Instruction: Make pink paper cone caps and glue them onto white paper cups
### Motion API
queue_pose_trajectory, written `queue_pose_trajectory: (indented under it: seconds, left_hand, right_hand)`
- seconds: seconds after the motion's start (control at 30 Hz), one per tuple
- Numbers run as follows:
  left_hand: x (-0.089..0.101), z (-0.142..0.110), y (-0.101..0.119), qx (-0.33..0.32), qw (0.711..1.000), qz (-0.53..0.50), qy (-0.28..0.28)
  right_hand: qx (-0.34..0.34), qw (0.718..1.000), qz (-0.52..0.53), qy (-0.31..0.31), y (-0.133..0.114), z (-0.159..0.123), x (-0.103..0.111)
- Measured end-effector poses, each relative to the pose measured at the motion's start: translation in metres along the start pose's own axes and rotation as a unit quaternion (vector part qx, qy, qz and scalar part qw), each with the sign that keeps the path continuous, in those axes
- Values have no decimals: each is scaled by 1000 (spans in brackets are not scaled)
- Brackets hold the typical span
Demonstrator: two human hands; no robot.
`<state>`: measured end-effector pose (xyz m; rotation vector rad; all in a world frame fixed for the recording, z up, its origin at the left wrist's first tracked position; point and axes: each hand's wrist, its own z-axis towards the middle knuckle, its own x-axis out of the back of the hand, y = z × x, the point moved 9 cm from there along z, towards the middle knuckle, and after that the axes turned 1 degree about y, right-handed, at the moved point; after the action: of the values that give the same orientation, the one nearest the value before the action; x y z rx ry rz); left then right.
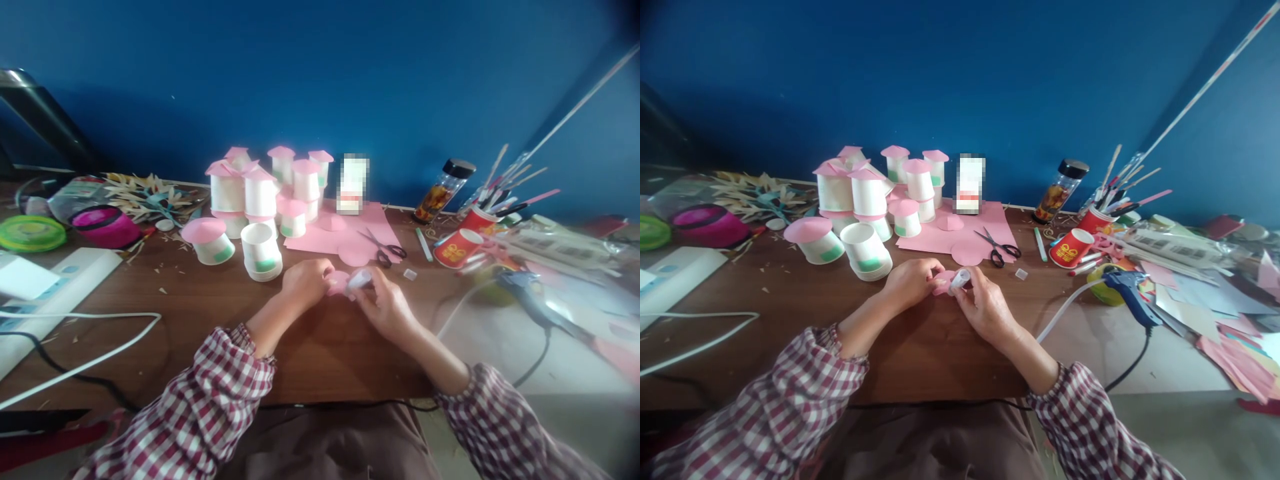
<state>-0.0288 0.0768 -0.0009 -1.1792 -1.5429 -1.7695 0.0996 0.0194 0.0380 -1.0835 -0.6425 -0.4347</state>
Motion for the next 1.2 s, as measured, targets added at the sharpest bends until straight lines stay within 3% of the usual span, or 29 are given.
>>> queue_pose_trajectory:
  seconds: [0.23, 0.57, 0.73, 0.9, 1.2]
  left_hand:
    - [-1, 1, -3, -7, 1000, -4, 21]
    - [1, 1, -1, 9, 1000, 8, 7]
    - [0, 1, -1, 11, 1000, 13, 2]
    - [0, 0, -1, 12, 1000, 15, -8]
    - [1, 0, 0, 9, 1000, 9, 6]
  right_hand:
    - [-1, 999, 23, 47, -12, -1, 20]
    - [45, 994, -96, -23, -4, 0, -13]
    - [29, 996, -71, -40, -3, -3, -5]
    - [-15, 1000, 10, 7, -3, 0, 12]
    - [9, 999, -46, -28, 2, -2, -9]
